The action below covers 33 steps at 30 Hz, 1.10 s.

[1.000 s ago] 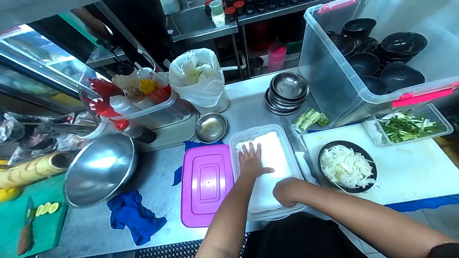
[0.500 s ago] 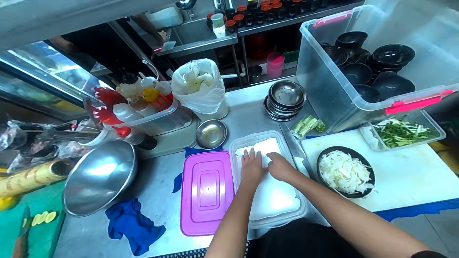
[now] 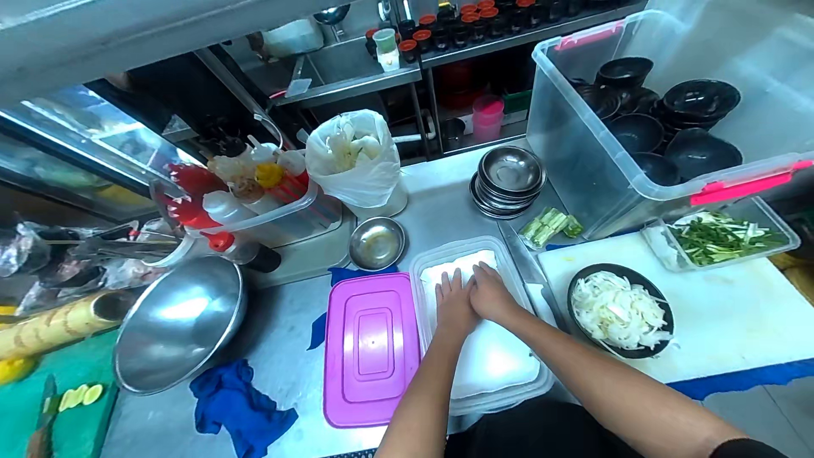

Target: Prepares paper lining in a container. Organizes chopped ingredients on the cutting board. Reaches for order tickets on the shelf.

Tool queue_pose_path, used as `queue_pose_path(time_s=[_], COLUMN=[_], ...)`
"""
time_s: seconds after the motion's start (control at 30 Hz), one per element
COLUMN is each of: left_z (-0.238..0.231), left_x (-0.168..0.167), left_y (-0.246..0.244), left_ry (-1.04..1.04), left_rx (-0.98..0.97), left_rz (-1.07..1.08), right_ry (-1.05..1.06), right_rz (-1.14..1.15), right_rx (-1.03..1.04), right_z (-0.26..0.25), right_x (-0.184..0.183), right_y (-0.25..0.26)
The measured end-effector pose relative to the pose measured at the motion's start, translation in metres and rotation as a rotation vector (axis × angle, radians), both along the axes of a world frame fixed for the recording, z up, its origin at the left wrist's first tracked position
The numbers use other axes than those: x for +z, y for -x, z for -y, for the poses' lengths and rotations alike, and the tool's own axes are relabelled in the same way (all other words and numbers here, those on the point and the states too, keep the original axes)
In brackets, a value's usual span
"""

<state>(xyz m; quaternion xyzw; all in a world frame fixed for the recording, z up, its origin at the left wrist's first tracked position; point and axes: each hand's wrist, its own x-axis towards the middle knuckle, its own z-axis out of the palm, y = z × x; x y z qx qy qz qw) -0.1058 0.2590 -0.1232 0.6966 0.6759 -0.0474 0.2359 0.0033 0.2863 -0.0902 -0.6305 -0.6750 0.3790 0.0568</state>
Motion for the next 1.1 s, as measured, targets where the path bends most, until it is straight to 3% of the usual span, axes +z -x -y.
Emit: queue_pose_path(time_s=[0.3,0.47,0.57,0.73,0.97,1.1], left_z=[-0.013,-0.021,-0.024,-0.031,-0.033,-0.029], left_x=[-0.004,0.01,0.016,-0.004,-0.004,-0.003], left_y=[-0.001,-0.006,-0.002,0.01,0.011,0.021], left_ry=[0.127,0.164,0.095,0.052,0.085,0.072], left_rx=[0.071,0.055,0.012,-0.02,0.098,0.225], left_rz=[-0.123,-0.13,-0.075,-0.047,-0.102,0.008], right_ry=[-0.005,0.019,-0.078,-0.085,-0.051,-0.033], right_rz=[0.203,0.208,0.161,0.269,0.243,0.183], right_rx=[0.138,0.181,0.2,0.389,0.265,0.164], right_z=[-0.014,-0.017,-0.02,-0.037,-0.037,-0.037], right_x=[-0.033,-0.02,-0.01,-0.024,-0.031,-0.026], right_y=[-0.002,0.001,0.001,-0.004,0.001,-0.001])
